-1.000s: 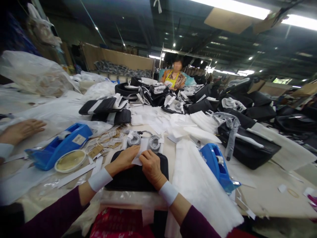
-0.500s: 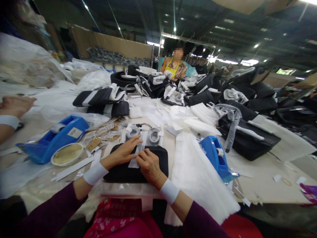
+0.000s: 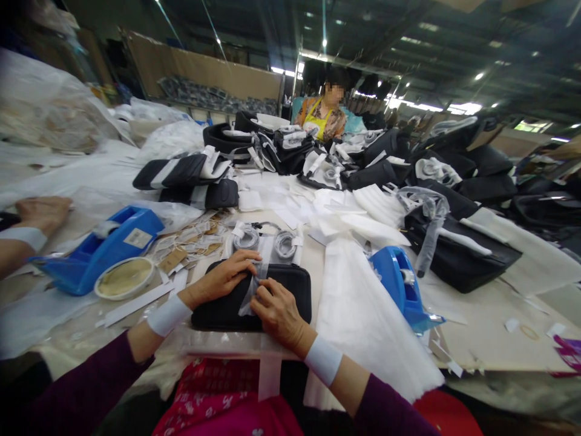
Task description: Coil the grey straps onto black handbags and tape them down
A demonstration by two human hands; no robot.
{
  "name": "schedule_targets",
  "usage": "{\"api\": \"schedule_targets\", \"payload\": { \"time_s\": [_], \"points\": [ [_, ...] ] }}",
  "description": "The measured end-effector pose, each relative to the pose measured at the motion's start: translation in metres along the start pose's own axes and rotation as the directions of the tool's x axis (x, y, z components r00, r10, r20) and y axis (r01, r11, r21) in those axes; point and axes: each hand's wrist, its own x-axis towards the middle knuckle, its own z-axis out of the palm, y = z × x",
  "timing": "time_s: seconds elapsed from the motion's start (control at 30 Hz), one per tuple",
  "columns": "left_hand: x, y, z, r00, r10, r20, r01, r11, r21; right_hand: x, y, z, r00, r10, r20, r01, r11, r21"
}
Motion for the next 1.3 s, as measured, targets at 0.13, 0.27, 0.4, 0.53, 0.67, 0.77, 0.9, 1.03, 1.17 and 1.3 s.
{"api": "schedule_targets", "payload": {
  "time_s": [0.13, 0.27, 0.4, 0.53, 0.67, 0.77, 0.9, 1.03, 1.17, 1.3],
  "points": [
    [-0.002, -0.002, 0.003, 1.000, 0.001, 0.012, -0.001, 1.000, 0.019, -0.004, 0.002, 0.000, 0.999, -0.015, -0.044, 0.017, 0.999, 0.046],
    [-0.003, -0.001, 0.002, 0.999, -0.037, -0.003, 0.037, 0.998, 0.049, -0.003, 0.003, -0.001, 0.998, -0.017, -0.059, 0.021, 0.997, 0.076],
    [-0.002, 0.002, 0.002, 0.999, -0.031, -0.015, 0.032, 0.997, 0.077, -0.002, 0.004, -0.002, 0.993, -0.040, -0.109, 0.049, 0.996, 0.078],
    [-0.002, 0.004, 0.001, 0.999, -0.033, 0.010, 0.032, 0.990, 0.137, -0.002, 0.005, -0.002, 0.991, -0.050, -0.123, 0.059, 0.995, 0.076],
    [-0.002, 0.005, 0.002, 0.999, -0.052, 0.015, 0.049, 0.988, 0.143, -0.002, 0.005, -0.002, 0.996, -0.054, -0.069, 0.060, 0.994, 0.087],
    [-0.005, 0.003, 0.004, 1.000, -0.016, 0.006, 0.015, 0.988, 0.152, -0.002, 0.004, -0.003, 0.998, -0.057, -0.014, 0.058, 0.994, 0.097],
    [-0.009, 0.000, 0.010, 0.998, 0.059, 0.010, -0.060, 0.976, 0.212, -0.002, 0.000, -0.004, 0.997, -0.038, 0.062, 0.032, 0.994, 0.101],
    [-0.014, -0.002, 0.016, 0.990, 0.121, 0.067, -0.136, 0.946, 0.295, -0.003, -0.003, -0.008, 0.992, -0.047, 0.117, 0.035, 0.994, 0.101],
    [-0.020, -0.001, 0.019, 0.971, 0.166, 0.173, -0.216, 0.920, 0.326, -0.010, -0.008, -0.013, 0.991, -0.034, 0.126, 0.018, 0.991, 0.131],
    [-0.023, 0.002, 0.017, 0.965, 0.167, 0.203, -0.228, 0.916, 0.329, -0.032, -0.018, -0.024, 0.988, 0.007, 0.155, -0.033, 0.986, 0.166]
  ]
}}
